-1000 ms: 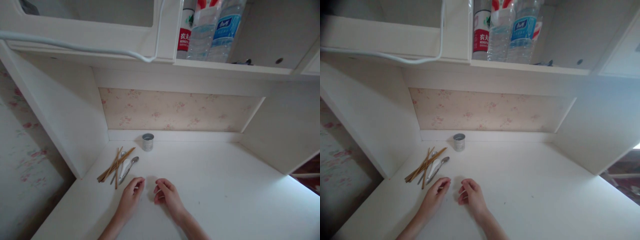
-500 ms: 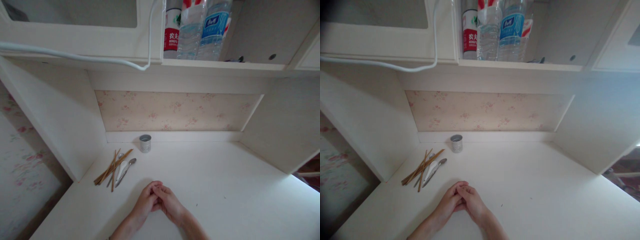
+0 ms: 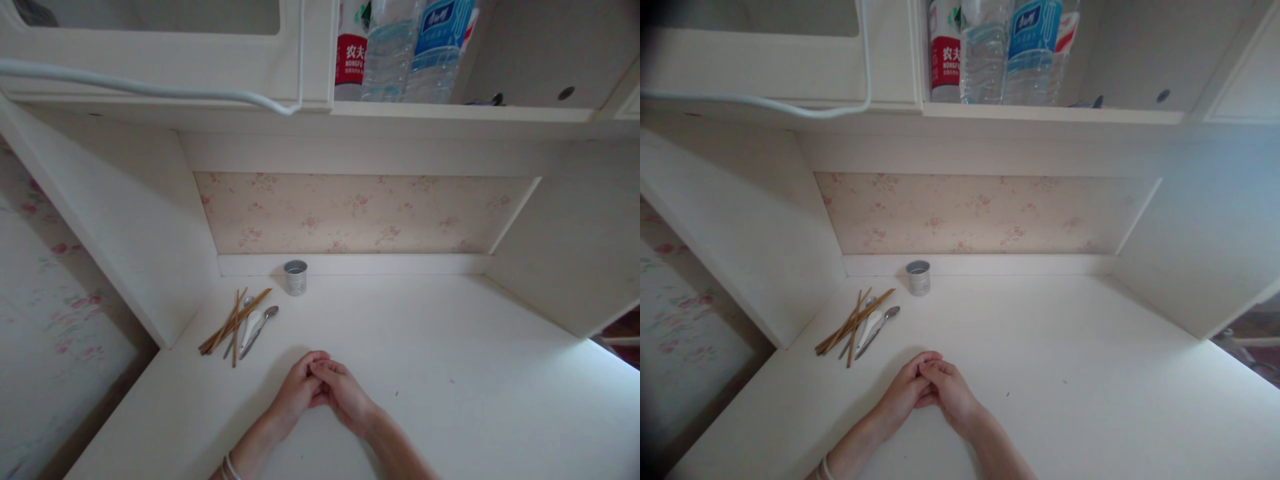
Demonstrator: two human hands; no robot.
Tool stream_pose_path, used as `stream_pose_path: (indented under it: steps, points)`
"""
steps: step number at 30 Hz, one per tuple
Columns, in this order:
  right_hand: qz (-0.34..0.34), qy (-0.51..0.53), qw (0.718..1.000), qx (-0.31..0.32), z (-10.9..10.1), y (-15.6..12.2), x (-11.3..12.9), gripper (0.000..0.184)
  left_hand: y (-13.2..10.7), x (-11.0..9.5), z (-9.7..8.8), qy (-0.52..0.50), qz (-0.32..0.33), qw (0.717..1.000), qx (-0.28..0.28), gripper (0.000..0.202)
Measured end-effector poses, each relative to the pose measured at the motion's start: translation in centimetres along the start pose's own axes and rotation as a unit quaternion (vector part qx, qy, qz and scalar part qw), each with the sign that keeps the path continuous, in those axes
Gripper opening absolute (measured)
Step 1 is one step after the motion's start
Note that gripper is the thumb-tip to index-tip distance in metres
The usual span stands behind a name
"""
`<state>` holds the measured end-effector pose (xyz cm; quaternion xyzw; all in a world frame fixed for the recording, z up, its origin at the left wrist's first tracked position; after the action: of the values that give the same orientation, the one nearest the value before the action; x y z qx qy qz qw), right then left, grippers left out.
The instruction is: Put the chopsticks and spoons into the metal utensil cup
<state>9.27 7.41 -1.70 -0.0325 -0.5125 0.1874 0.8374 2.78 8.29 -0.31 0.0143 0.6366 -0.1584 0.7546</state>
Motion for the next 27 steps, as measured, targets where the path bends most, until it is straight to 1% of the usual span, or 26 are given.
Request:
stream_pose_path:
  steps: [5,10,22,27]
  points:
    - [-0.002,0.007,1.0,-0.004,-0.04,0.11,-0.06,0.037,0.15,0.37,-0.03,0.008,-0.004,1.0,0.005,0.034]
    - [-0.003,0.002,1.0,-0.002,-0.08,0.4,-0.25,0.039,0.25,0.7,-0.17,0.014,-0.008,1.0,0.001,0.034]
    - [-0.002,-0.002,1.0,-0.004,-0.11,0.47,-0.21,0.039,0.3,0.42,-0.2,0.015,-0.003,1.0,-0.01,0.033]
    - [-0.003,0.002,1.0,-0.002,-0.13,0.41,-0.19,0.038,0.15,0.49,-0.05,0.009,-0.01,1.0,-0.002,0.033]
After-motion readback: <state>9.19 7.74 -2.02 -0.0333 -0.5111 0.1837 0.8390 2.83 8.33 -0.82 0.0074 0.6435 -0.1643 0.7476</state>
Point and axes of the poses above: each hand's wrist, its own y-axis towards the middle knuckle, its own z-axis out of the palm, x = y × z, the point moved 8 cm from there along y, towards the middle knuckle, and after that the axes turned 3 degrees about -x, right-handed, at the moved point
